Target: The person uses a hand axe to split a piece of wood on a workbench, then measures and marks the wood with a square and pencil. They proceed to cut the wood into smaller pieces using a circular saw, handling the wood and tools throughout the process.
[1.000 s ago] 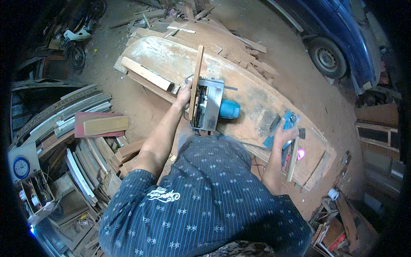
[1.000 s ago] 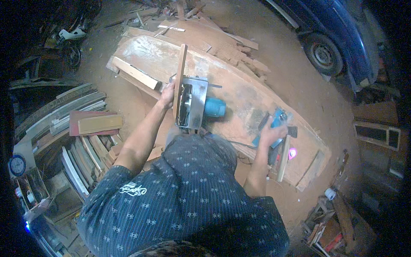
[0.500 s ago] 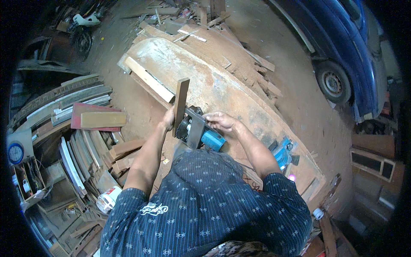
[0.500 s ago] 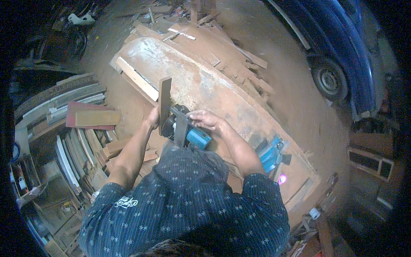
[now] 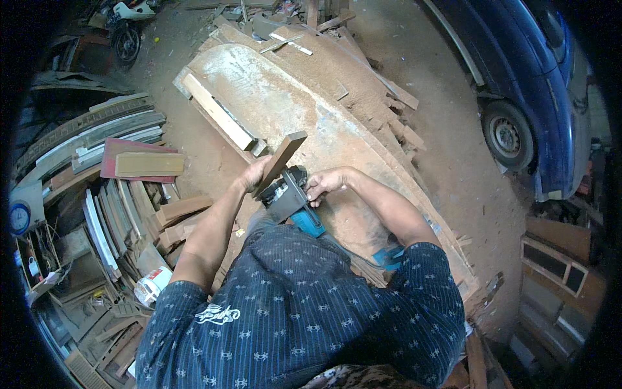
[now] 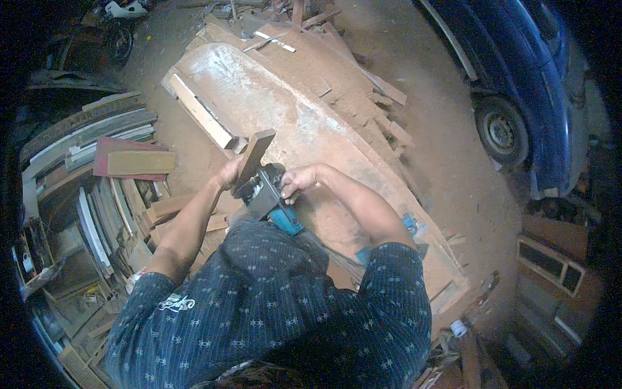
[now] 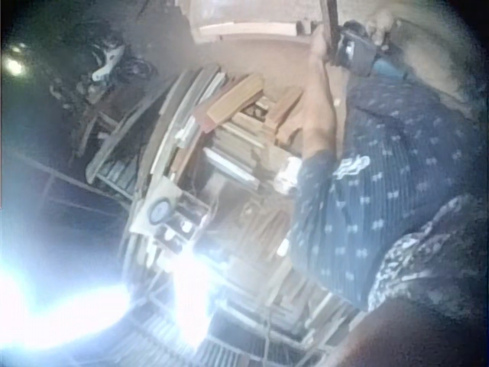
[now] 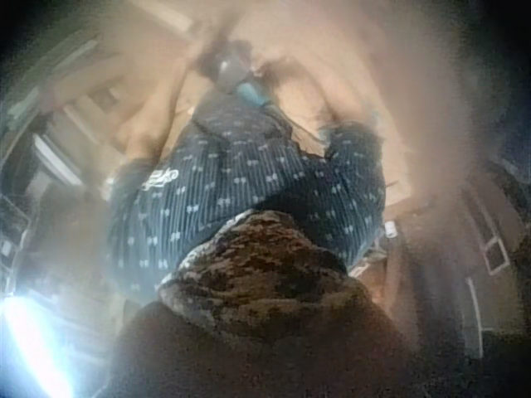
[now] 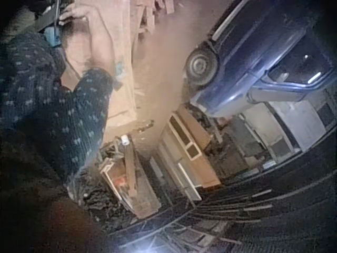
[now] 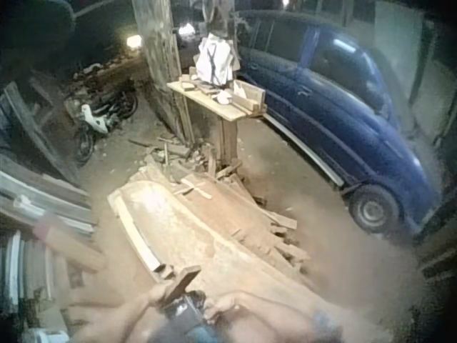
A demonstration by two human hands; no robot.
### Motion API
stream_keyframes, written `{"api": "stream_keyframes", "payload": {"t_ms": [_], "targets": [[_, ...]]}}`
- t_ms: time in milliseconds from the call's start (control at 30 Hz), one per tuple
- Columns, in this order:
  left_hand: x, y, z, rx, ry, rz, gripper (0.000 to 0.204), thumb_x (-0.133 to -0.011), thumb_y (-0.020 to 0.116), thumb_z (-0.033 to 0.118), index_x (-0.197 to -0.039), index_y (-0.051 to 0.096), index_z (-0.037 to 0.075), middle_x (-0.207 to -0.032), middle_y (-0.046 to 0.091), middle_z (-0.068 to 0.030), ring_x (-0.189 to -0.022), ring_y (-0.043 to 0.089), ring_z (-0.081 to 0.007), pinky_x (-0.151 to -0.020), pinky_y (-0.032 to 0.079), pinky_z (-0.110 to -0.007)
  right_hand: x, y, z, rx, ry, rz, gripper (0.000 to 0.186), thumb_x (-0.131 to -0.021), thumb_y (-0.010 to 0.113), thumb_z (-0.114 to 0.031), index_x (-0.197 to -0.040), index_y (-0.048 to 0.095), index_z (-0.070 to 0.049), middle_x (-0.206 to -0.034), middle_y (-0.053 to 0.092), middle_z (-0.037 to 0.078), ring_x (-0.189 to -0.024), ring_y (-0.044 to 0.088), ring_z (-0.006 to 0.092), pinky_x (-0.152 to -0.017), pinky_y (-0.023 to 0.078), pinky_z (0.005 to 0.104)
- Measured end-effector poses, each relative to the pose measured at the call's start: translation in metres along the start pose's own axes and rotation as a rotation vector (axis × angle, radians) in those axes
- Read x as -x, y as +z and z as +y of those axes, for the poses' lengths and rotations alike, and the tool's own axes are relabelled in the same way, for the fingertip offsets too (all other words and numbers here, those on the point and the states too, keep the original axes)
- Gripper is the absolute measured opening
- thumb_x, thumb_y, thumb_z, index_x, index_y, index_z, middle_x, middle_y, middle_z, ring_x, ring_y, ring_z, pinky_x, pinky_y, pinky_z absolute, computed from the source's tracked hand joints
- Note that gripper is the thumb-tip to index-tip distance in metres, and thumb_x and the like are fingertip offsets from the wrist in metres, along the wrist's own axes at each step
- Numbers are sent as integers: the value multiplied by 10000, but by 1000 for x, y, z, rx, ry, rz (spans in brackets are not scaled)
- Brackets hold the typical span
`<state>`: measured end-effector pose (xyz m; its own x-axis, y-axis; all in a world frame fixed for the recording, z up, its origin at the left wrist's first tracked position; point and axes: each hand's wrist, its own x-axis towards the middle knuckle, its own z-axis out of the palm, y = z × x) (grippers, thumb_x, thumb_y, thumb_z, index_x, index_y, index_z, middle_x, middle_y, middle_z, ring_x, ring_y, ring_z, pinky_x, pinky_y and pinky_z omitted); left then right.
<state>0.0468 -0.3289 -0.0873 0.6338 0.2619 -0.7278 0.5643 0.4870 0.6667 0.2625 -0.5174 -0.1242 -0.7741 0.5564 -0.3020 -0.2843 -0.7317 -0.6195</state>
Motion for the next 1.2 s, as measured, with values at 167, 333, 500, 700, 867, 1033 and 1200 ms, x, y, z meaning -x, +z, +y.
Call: {"api": "stream_keyframes", "payload": {"t_ms": [167, 333, 500, 700, 867, 1033, 1200], "targets": [[0, 18, 20, -63, -24, 35, 406, -1071, 398, 393, -1180, 624, 74, -948, 673, -50, -794, 631, -131, -717, 530, -286, 10, 1, 15, 230, -127, 109, 205, -979, 648, -147, -1104, 647, 16, -944, 675, 44, -876, 646, 119, -807, 542, 278], [-5, -5, 0, 104, -37, 3, 461, -1043, 450, 478, -1175, 650, 85, -988, 679, -44, -833, 643, -136, -728, 530, -286, 7, 39, 25, 627, -411, 643, 287, -893, 714, -128, -1160, 669, -30, -993, 706, 51, -870, 655, 195, -824, 526, 356], [-6, 20, 18, -71, -71, 22, 416, -1053, 449, 426, -1195, 649, 91, -1023, 667, -29, -857, 617, -124, -736, 519, -284, 11, 73, 56, 753, -675, 1187, 296, -813, 717, -82, -1108, 700, -60, -1060, 716, 143, -955, 694, 289, -851, 540, 389], [-6, 95, 51, -87, -2, 3, 399, -1071, 449, 359, -1259, 646, 68, -1046, 686, -64, -878, 636, -142, -775, 555, -316, 23, 38, 108, -387, -897, 1033, 193, -953, 625, -29, -1135, 687, -11, -1002, 728, 76, -786, 662, 121, -650, 562, 267], [-25, 94, 42, -148, -47, 24, 426, -1058, 471, 375, -1203, 663, 24, -990, 717, -121, -793, 691, -195, -733, 583, -346, 33, 47, 102, -858, -971, 433, 333, -974, 637, -186, -1268, 614, -31, -1071, 701, 78, -873, 671, 161, -761, 545, 297], [-9, 113, 53, -88, -19, -3, 470, -1052, 475, 400, -1191, 660, -9, -1002, 718, -142, -849, 704, -223, -760, 584, -387, 29, 26, 121, -846, -1023, 270, 439, -973, 633, -205, -1359, 549, -15, -1138, 670, 85, -864, 648, 163, -729, 528, 284], [0, 90, 43, 21, 38, -267, 411, -1073, 459, 349, -1275, 607, 22, -1115, 697, -152, -893, 705, -222, -809, 596, -382, 26, 54, 122, -728, -1031, 532, 438, -946, 648, -154, -1348, 558, -6, -1150, 673, 97, -868, 640, 171, -743, 530, 288]]}}
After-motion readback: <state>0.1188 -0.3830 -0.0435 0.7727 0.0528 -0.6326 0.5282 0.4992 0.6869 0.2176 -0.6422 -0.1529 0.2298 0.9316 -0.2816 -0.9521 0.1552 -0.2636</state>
